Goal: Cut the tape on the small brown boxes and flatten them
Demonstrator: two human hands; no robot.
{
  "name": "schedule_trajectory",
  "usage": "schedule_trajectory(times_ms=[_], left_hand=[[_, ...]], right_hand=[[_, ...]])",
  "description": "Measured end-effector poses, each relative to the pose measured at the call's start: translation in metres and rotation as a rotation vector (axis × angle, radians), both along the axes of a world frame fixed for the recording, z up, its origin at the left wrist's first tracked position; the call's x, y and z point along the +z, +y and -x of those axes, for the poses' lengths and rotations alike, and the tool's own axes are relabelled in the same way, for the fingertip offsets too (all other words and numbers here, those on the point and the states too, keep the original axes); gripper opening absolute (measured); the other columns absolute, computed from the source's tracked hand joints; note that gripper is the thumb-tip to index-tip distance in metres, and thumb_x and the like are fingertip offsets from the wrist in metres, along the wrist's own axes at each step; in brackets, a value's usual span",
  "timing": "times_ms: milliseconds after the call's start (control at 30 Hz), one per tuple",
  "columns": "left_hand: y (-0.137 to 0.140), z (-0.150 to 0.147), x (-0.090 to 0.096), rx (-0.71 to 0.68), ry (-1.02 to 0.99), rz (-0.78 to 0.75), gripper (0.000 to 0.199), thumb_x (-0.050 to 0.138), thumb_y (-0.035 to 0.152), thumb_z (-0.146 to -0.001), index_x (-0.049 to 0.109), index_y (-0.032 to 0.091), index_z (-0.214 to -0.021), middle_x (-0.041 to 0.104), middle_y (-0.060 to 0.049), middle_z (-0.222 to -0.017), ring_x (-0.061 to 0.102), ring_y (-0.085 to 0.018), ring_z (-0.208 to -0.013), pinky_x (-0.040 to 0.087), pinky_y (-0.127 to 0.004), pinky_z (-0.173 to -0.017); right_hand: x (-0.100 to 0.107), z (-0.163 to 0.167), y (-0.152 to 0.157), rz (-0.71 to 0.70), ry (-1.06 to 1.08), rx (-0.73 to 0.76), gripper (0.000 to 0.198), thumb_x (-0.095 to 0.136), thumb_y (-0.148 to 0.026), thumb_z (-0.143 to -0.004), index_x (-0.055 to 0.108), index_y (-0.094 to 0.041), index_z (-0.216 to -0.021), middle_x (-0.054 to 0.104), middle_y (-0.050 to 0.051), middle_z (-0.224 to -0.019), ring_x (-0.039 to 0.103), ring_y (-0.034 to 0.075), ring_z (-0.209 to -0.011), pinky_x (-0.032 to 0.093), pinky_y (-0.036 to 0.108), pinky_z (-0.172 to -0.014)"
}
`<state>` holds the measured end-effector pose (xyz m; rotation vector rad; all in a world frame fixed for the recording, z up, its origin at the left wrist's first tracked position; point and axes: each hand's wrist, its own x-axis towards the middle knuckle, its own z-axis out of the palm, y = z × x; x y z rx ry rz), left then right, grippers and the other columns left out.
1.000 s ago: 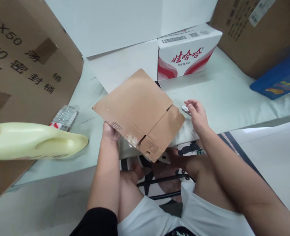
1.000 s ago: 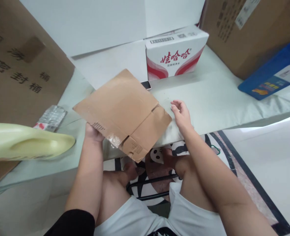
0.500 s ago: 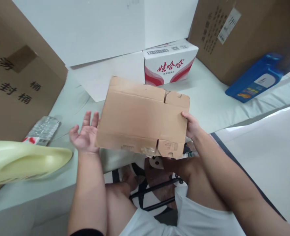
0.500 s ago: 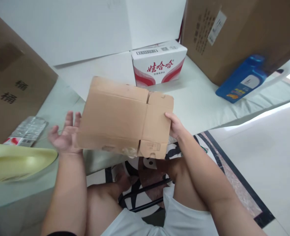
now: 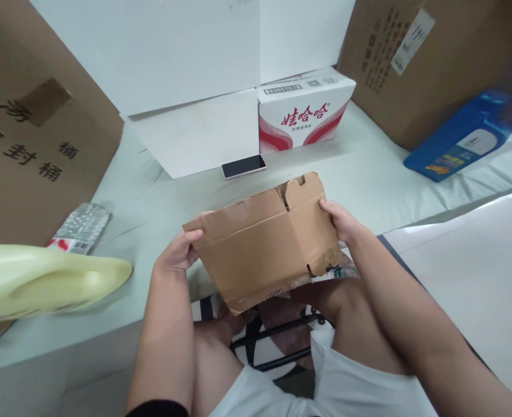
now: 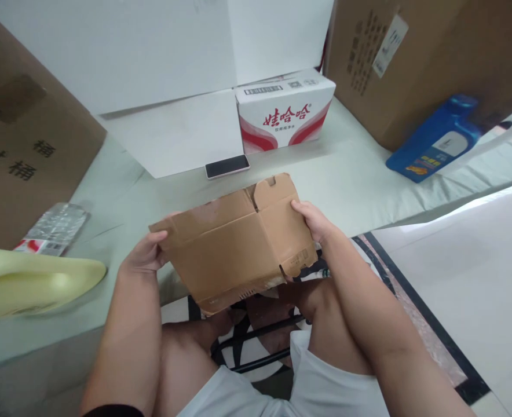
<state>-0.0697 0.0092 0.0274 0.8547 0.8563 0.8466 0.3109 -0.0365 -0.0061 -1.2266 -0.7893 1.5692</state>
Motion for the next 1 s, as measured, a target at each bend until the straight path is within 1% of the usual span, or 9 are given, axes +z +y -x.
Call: schedule_trajectory(times_ms=[100,233,367,433,533,667,767,900,1000], left_hand=[[0.001,0.004,-0.001,-0.086,0.046,0.025,0.042,0.091,0.028,-0.052,0.071,0.019,-0.088,0.073,-0.001,-0.074,0.068,-0.016,-0.058,0.054,-0.020,-0.048],[0.005,0.001,-0.003,0.026,-0.081,-0.114,0.041,0.094,0.029,-0.054,0.057,0.017,-0.066,0.061,0.004,-0.061,0.059,-0.009,-0.051,0.050,-0.017,-0.047],[0.007,-0.010,-0.003,0.189,-0.132,-0.157,0.044,0.094,0.023,-0.056,0.063,0.022,-0.088,0.070,0.003,-0.080,0.067,-0.011,-0.064,0.056,-0.018,-0.057],[0.007,-0.014,-0.002,0.202,-0.091,-0.114,0.052,0.093,0.028,-0.058,0.066,0.021,-0.102,0.075,-0.001,-0.092,0.071,-0.015,-0.072,0.059,-0.021,-0.062],[0.004,-0.014,-0.001,0.172,-0.081,-0.115,0.057,0.092,0.029,-0.060,0.067,0.022,-0.110,0.077,-0.003,-0.092,0.073,-0.018,-0.072,0.060,-0.024,-0.063],[0.000,-0.015,0.000,0.234,-0.093,-0.179,0.053,0.093,0.026,-0.059,0.069,0.026,-0.106,0.077,0.000,-0.085,0.074,-0.020,-0.073,0.059,-0.026,-0.061],[-0.003,-0.017,0.003,0.284,-0.103,-0.208,0.041,0.092,0.034,-0.061,0.070,0.024,-0.095,0.078,-0.004,-0.094,0.075,-0.026,-0.094,0.061,-0.033,-0.075],[-0.009,-0.013,0.007,0.216,-0.173,-0.196,0.042,0.072,0.062,-0.076,0.071,0.020,-0.078,0.075,-0.011,-0.120,0.067,-0.035,-0.118,0.057,-0.048,-0.095],[-0.010,-0.007,0.007,0.088,-0.134,-0.189,0.032,0.075,0.050,-0.073,0.072,0.018,-0.075,0.074,-0.012,-0.119,0.067,-0.036,-0.116,0.054,-0.048,-0.097]], right_hand=[[-0.001,-0.005,0.000,0.024,-0.030,0.013,0.056,0.087,-0.067,-0.055,0.074,-0.019,-0.081,0.080,0.010,-0.091,0.076,0.026,-0.078,0.061,0.036,-0.071],[-0.005,-0.011,0.002,0.002,-0.081,-0.066,0.052,0.084,-0.066,-0.062,0.073,-0.021,-0.084,0.080,0.008,-0.088,0.076,0.028,-0.082,0.062,0.039,-0.076],[-0.006,-0.007,0.003,-0.033,-0.090,-0.093,0.049,0.077,-0.068,-0.071,0.070,-0.022,-0.088,0.080,0.008,-0.090,0.076,0.030,-0.092,0.061,0.043,-0.085],[-0.005,-0.003,0.002,-0.029,-0.080,-0.048,0.053,0.079,-0.070,-0.067,0.070,-0.021,-0.086,0.080,0.009,-0.091,0.076,0.030,-0.092,0.062,0.043,-0.084],[-0.004,0.000,0.000,-0.026,-0.060,0.002,0.061,0.084,-0.072,-0.058,0.070,-0.020,-0.087,0.080,0.008,-0.091,0.076,0.028,-0.088,0.062,0.040,-0.082],[-0.005,0.001,-0.003,-0.042,-0.065,-0.003,0.064,0.087,-0.071,-0.055,0.071,-0.022,-0.093,0.080,0.007,-0.094,0.076,0.027,-0.088,0.062,0.040,-0.081],[-0.006,0.002,-0.004,-0.031,-0.099,0.041,0.061,0.090,-0.064,-0.054,0.072,-0.021,-0.093,0.080,0.008,-0.094,0.076,0.028,-0.087,0.062,0.040,-0.079],[-0.008,0.001,-0.006,-0.065,-0.126,-0.017,0.057,0.093,-0.060,-0.051,0.073,-0.022,-0.088,0.080,0.006,-0.090,0.075,0.028,-0.084,0.062,0.041,-0.077],[-0.011,-0.003,-0.006,-0.081,-0.135,-0.052,0.056,0.093,-0.056,-0.049,0.072,-0.023,-0.088,0.080,0.005,-0.088,0.075,0.028,-0.082,0.062,0.043,-0.076]])
